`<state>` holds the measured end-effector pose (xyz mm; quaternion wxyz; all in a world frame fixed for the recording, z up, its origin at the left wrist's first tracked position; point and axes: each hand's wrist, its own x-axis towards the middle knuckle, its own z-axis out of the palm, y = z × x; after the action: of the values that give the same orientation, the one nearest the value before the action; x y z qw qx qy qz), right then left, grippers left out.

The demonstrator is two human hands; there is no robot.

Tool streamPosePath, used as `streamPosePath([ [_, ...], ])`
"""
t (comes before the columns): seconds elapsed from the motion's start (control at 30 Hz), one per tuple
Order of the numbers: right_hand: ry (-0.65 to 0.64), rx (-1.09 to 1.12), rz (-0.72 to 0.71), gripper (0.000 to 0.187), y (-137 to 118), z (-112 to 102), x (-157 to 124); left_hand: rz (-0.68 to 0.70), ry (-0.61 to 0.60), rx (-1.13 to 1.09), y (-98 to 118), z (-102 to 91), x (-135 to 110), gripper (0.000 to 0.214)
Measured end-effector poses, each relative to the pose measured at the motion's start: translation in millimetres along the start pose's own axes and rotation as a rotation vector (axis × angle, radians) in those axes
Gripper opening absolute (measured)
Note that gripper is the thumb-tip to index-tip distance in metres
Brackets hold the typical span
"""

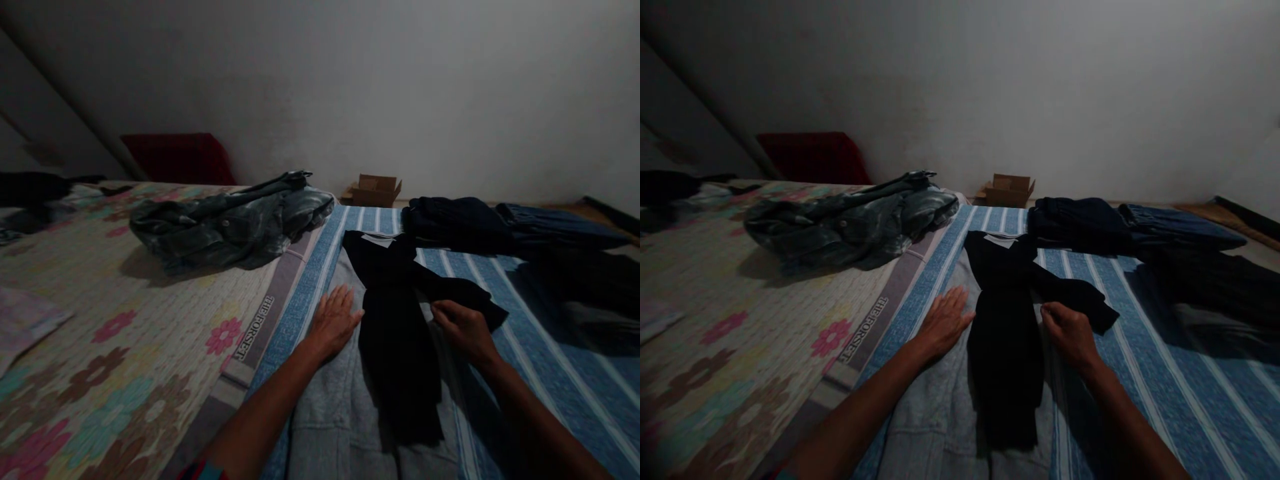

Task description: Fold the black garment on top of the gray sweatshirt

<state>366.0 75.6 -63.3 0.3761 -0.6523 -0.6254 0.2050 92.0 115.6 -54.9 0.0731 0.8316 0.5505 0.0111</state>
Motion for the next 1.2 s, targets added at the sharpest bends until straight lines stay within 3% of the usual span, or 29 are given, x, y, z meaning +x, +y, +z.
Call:
streamPosePath([
  [0.13, 0.073, 0.059, 0.076, 0.031, 1.9, -9.6, -2.4, 0.069, -0.029, -0.009, 5.4, 1.7, -33.1, 0.061],
  [0.3, 0.058, 0.068, 0.119, 0.033, 3.4, -10.2, -12.6, 0.091, -0.058, -0.007, 2.8, 15.7, -59.0, 0.064],
  [0.53, 0.080, -0.009, -0.035, 0.029, 1.8, 1.4, -28.6, 0.091, -0.062, -0.012, 5.5, 12.7, -61.4, 0.064],
  [0.77, 0.137, -0.118, -0.308, 0.021, -7.3, -13.1, -39.9, 0.193, -0.058, -0.089, -7.8, -6.1, -78.2, 0.053],
  [0.93, 0.127, -0.134, -0.370, 0.019, -16.2, -20.0, -47.8, 0.252, -0.031, -0.052, -21.1, -1.9, -93.0, 0.048],
  [1.2, 0.022, -0.114, -0.399, 0.020, -37.6, -17.6, -61.5, 0.208, -0.059, 0.036, -10.8, -1.6, -95.8, 0.049],
])
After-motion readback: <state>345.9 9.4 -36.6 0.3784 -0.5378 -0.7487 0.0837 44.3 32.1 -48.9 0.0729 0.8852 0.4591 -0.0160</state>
